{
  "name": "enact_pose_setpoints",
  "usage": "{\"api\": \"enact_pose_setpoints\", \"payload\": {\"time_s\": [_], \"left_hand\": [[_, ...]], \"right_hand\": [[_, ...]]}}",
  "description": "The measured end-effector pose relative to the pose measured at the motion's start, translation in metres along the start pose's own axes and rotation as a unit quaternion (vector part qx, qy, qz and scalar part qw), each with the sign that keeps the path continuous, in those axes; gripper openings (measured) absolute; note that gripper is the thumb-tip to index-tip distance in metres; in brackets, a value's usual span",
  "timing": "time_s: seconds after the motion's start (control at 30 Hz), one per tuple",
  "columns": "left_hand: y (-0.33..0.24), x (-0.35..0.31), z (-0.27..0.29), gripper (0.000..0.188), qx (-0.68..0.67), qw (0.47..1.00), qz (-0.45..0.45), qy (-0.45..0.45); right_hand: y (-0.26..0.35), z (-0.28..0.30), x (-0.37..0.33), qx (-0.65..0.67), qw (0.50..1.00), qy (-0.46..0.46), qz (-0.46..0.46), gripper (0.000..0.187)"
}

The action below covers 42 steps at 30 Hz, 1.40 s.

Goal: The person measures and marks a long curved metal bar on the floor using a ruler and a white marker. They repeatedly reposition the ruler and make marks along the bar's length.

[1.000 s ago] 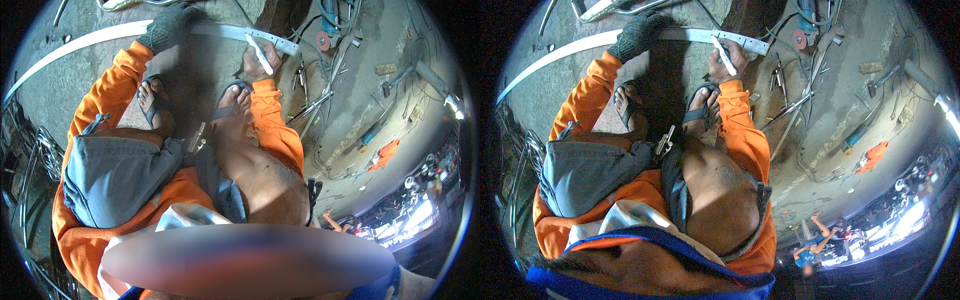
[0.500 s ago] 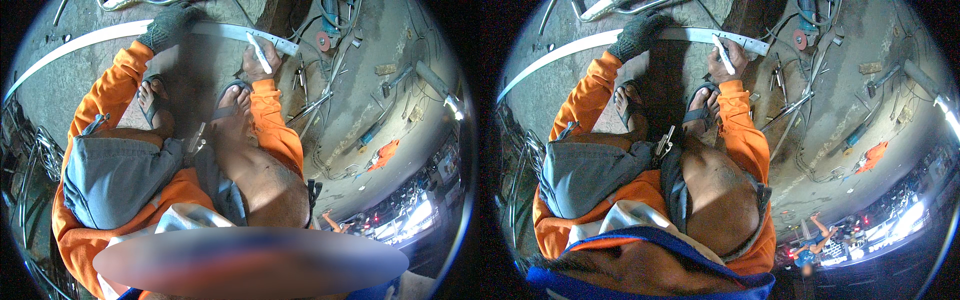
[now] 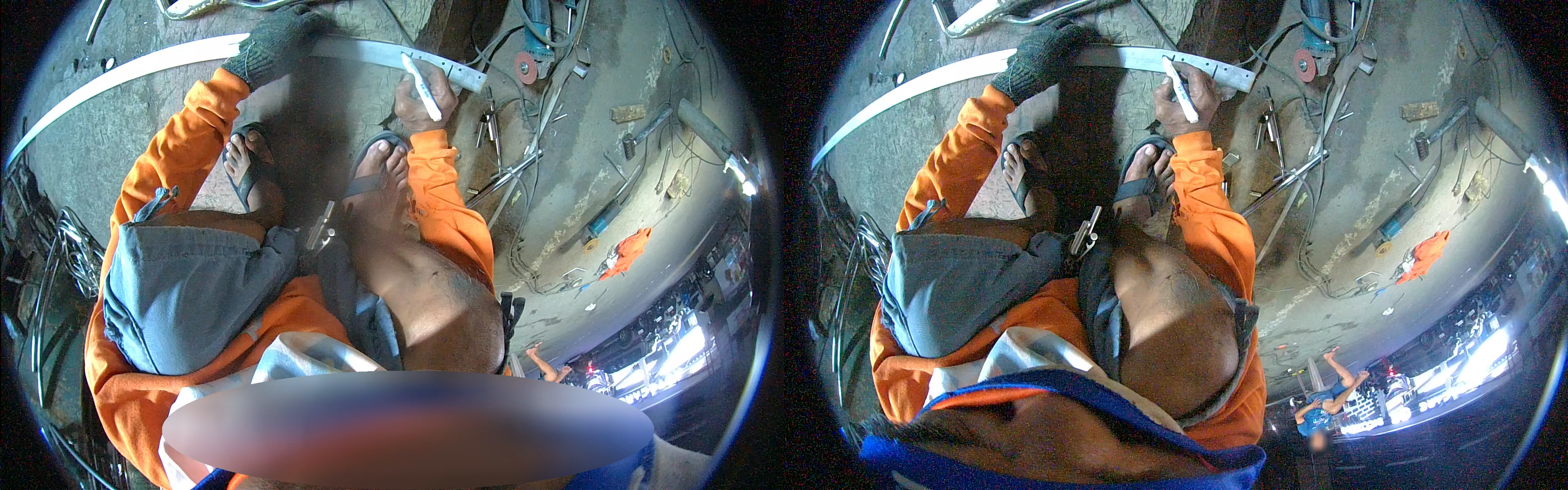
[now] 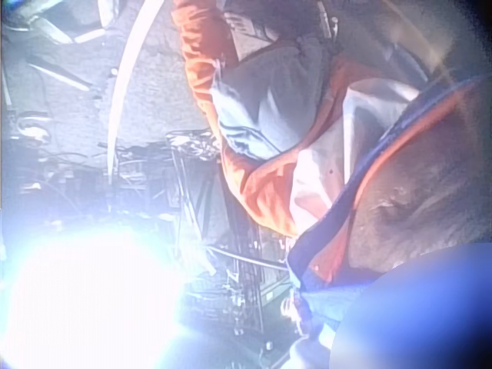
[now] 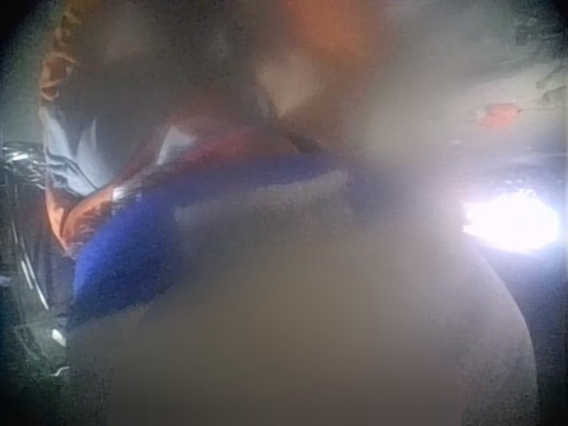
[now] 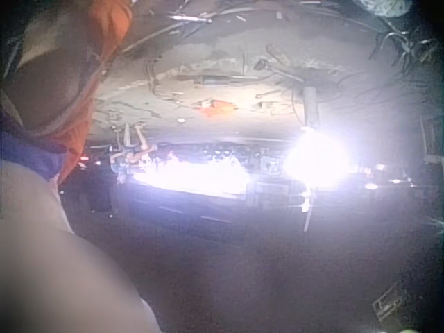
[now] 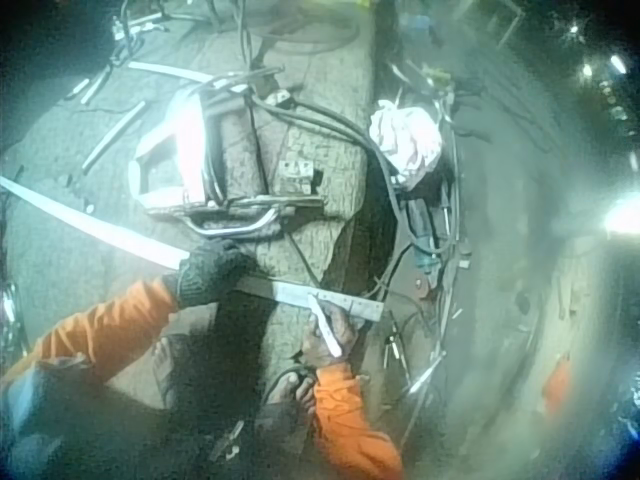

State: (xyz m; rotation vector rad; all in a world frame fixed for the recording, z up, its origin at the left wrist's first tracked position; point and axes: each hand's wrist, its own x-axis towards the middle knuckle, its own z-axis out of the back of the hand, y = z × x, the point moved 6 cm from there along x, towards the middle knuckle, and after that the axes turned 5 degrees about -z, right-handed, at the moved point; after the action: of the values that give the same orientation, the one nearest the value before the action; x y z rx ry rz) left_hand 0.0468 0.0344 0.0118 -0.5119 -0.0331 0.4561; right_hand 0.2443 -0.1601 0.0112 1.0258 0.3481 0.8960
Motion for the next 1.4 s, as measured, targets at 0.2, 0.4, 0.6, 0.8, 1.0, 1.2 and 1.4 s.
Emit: {"api": "enact_pose_setpoints", "payload": {"time_s": [0.2, 0.4, 0.6, 0.8, 1.0, 1.2, 1.4], "left_hand": [[0.001, -0.002, -0.001, 0.033, 0.004, 1.000, -0.023, -0.013], [-0.003, -0.001, 0.004, 0.034, 0.005, 0.997, -0.056, -0.049], [-0.004, -0.001, 0.004, 0.033, -0.019, 1.000, -0.017, -0.017], [-0.003, 0.000, 0.004, 0.034, -0.018, 1.000, -0.008, -0.005], [-0.004, -0.001, 0.003, 0.036, -0.013, 1.000, -0.025, -0.007], [0.003, -0.002, -0.004, 0.038, 0.016, 0.999, -0.011, 0.028], [-0.007, -0.003, 0.004, 0.039, -0.003, 0.999, -0.047, -0.015]], "right_hand": [[0.000, 0.001, 0.000, -0.054, 0.998, -0.002, 0.043, 0.024], [-0.014, -0.005, -0.004, 0.023, 0.999, 0.005, -0.026, 0.027], [0.000, 0.000, 0.000, -0.033, 0.999, 0.003, 0.033, 0.025], [0.003, 0.000, 0.001, -0.040, 0.999, -0.002, 0.030, 0.024], [0.002, 0.000, 0.000, -0.050, 0.998, 0.003, 0.042, 0.024], [-0.001, 0.007, -0.001, 0.109, 0.994, 0.001, -0.028, 0.022], [-0.009, 0.036, -0.023, 0.170, 0.978, -0.031, -0.116, 0.029]]}}
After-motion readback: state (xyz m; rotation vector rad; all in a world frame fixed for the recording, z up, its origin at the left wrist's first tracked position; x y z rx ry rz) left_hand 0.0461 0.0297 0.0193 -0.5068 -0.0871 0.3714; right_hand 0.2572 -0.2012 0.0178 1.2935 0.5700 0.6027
